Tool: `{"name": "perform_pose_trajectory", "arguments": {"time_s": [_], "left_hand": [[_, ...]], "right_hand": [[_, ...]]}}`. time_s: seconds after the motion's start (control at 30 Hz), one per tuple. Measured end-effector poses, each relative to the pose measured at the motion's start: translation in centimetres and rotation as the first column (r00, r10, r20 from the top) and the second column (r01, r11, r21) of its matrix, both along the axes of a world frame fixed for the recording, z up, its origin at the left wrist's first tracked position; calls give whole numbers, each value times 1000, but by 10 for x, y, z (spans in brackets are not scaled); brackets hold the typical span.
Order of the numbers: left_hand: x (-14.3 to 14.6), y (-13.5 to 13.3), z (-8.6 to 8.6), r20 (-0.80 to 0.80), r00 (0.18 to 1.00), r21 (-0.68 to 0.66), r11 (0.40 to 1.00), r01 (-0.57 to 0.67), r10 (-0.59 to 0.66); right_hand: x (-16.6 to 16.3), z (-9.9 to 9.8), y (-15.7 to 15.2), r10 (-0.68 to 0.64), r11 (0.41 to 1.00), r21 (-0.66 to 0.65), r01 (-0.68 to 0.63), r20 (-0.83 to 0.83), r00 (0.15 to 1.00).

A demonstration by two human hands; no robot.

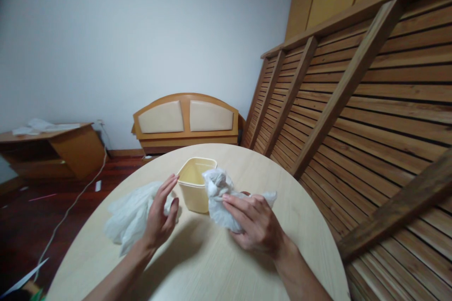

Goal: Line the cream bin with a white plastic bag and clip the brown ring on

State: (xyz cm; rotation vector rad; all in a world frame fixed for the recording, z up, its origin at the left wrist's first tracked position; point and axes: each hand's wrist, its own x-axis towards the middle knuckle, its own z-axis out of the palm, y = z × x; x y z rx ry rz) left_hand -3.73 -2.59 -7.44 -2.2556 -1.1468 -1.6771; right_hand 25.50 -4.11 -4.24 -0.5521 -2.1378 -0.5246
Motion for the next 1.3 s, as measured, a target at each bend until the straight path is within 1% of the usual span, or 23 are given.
{"name": "perform_pose_trajectory", "arguments": {"time_s": [0.07,0.13,0.2,0.3,0.37,0.43,0.5,0.6,0.7,0.83,0.97,1.03,1.2,1.3], "left_hand": [[6,-13,2,-10,997,54,996,75,-74],[14,-24,0,-21,991,49,990,134,-134],[22,-31,-5,6,981,-2,981,192,-192],[31,-37,-11,84,966,-71,965,252,-246],[36,-39,-12,157,948,-130,946,297,-276],[40,-39,-10,244,924,-199,917,345,-294],[43,-40,-8,324,908,-275,892,360,-266],[46,-42,-4,379,902,-377,855,355,-207],[47,-44,-2,406,895,-420,833,361,-184],[48,-46,0,457,880,-451,819,354,-130],[49,-47,1,544,836,-539,733,415,-73],[49,-46,0,592,804,-550,703,452,-54],[50,-43,3,702,711,-509,668,543,-43],[50,-41,3,723,690,-495,665,560,-42]], "right_hand": [[-4,3,-3,30,999,19,-31,32,999],[-8,4,-7,76,997,27,-77,59,995],[-13,4,-11,141,990,8,-142,81,987],[-22,1,-16,225,972,-81,-218,76,972],[-29,-1,-17,242,963,-127,-236,33,970],[-35,-2,-15,219,967,-130,-221,-24,975],[-40,-2,-12,173,976,-118,-183,-86,981],[-45,-3,-9,131,979,-138,-151,-145,981],[-50,-5,-8,131,971,-184,-151,-115,985],[-56,-8,-7,123,970,-199,-138,-87,989],[-55,-10,-4,135,961,-231,-153,-93,987],[-53,-12,-1,157,945,-270,-186,-125,980],[-51,-20,5,141,895,-378,-237,-264,954],[-51,-22,5,118,869,-436,-236,-281,952]]}}
